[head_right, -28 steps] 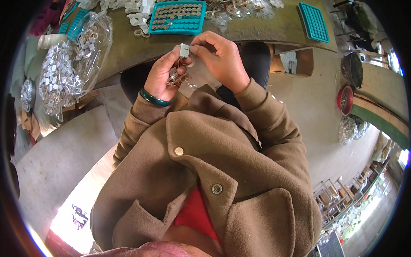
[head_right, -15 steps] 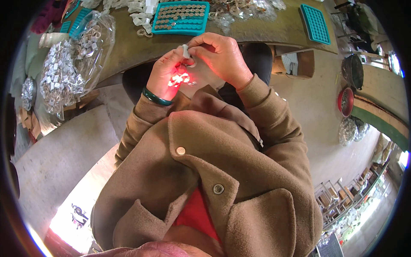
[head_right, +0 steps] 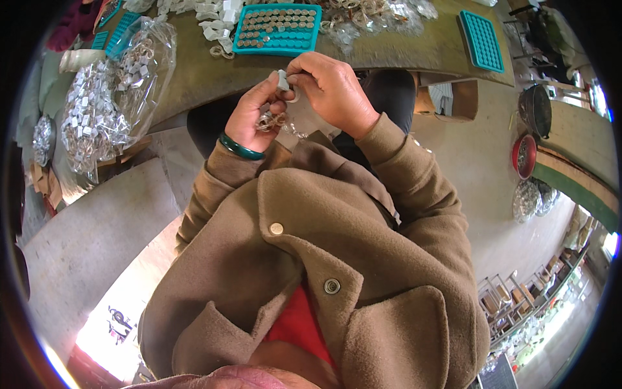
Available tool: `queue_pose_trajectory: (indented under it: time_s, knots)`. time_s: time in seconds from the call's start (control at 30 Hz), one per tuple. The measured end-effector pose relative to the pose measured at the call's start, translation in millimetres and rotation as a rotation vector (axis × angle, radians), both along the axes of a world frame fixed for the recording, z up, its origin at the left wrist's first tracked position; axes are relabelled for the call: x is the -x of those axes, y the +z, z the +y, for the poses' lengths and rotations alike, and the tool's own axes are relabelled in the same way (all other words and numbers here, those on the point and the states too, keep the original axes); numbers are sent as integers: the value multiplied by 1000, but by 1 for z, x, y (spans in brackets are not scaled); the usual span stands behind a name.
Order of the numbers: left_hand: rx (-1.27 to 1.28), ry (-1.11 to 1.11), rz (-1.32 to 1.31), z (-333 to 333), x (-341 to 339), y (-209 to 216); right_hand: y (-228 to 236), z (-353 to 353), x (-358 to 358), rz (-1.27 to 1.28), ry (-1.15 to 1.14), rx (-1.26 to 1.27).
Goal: The person sits at a cluttered workbench and repeatedly picks small metal rings and white plastic tags from piles and trays. They attach each ring to a tag by hand, then place the assembled unit into a blue tray. The process is repeated continuously throughout the clip.
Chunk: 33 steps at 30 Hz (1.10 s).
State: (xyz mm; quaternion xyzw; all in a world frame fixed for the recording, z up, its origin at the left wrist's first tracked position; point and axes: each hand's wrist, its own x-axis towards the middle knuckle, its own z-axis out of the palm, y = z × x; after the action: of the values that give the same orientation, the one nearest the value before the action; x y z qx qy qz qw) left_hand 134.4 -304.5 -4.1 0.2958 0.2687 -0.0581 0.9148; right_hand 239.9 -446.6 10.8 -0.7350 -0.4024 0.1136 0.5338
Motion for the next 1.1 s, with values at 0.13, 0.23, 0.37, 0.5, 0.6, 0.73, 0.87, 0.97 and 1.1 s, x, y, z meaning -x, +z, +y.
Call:
queue_pose_trajectory:
  time_s: [0.13,0.23,0.37,0.5,0.6,0.73,0.87,0.97,1.1]
  knots:
    - [-328,11,-30,-4,-4,-3,1,4,1,-193,5,44]
    - [-348,9,-9,0,-2,2,4,6,2,-161,37,113]
    - [-100,-52,-85,17,4,6,10,10,-11,-133,26,80]
    - [322,177,-3,68,9,9,20,11,-23,163,-67,-3]
    - [230,493,-293,138,18,31,25,12,-36,136,-85,39]
    - [170,1047,-106,216,20,58,31,23,-49,98,-76,61]
    - [-25,962,-279,189,8,32,40,43,-72,-38,-70,102]
    - [-488,505,-262,138,-2,2,42,67,-94,-237,-36,212]
    - [-1177,383,5,115,-17,-21,32,102,-121,-640,-48,431]
